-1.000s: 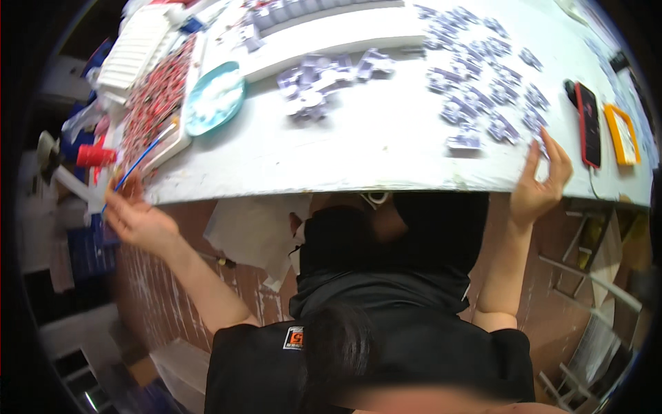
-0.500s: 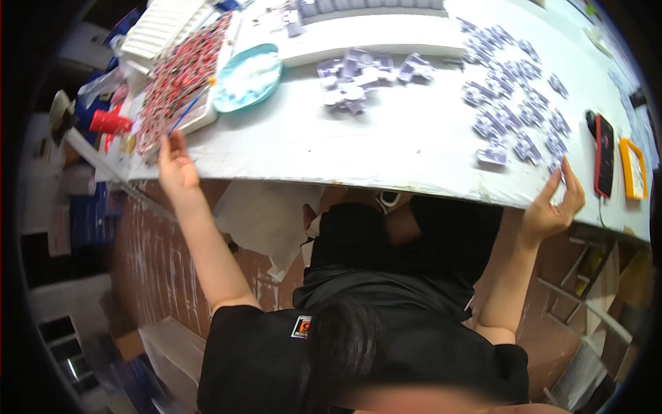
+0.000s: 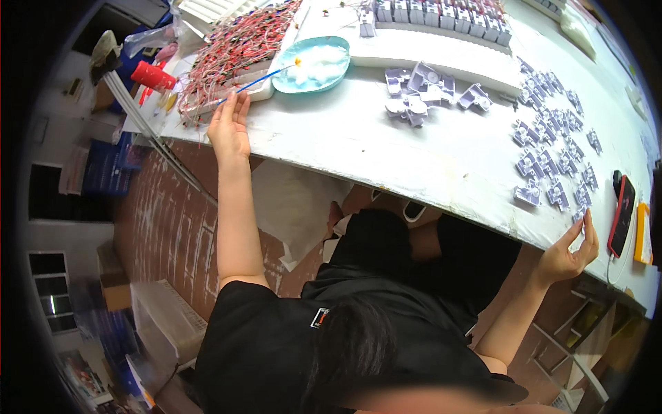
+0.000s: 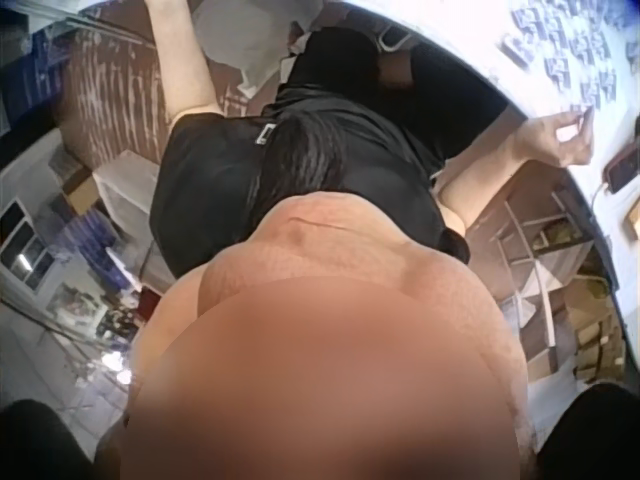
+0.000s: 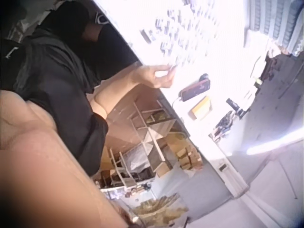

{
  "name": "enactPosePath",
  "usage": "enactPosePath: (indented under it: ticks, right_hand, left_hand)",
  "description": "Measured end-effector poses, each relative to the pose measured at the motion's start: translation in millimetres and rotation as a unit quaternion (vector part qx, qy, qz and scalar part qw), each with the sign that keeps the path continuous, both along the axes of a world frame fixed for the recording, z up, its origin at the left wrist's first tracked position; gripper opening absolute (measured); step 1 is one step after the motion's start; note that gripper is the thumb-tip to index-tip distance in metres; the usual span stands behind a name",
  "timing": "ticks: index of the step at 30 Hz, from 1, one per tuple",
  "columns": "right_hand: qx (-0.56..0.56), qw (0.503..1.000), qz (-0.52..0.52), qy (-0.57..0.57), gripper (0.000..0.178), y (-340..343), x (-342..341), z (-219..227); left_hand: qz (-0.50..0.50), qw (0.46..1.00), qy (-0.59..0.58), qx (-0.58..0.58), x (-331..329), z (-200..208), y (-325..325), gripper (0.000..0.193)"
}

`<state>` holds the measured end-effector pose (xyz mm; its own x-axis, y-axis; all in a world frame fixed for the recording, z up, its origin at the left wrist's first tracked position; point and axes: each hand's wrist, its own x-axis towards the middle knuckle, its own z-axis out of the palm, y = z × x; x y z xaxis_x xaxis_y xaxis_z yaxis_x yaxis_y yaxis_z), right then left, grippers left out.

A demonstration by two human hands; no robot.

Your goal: Assemble small electronic components by applying a substance with a brush and fitting pieces together.

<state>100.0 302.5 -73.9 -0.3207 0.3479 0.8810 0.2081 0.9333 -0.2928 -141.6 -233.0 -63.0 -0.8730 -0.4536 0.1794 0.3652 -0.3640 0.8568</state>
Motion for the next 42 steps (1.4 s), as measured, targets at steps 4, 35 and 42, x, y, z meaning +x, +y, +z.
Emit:
enactPosePath:
  ticks: [4,35,42]
  right_hand:
    - [-0.003,1.0,0.005,-0.006,0.023,0,1,0]
    - [-0.02,0.999,0.02,-0.015,0.024,3,-2,-7]
    - [-0.009,1.0,0.002,-0.013,0.023,10,1,-8]
  left_hand:
    - [0.035,0.999,-0.02,-0.034,21,9,-15,0.027]
    - [-0.087,0.626,-0.009,-0.775,-71,118,-25,0.021]
    - [-0.171,0.787,-0.057,-0.59,-42,150,-59,0.026]
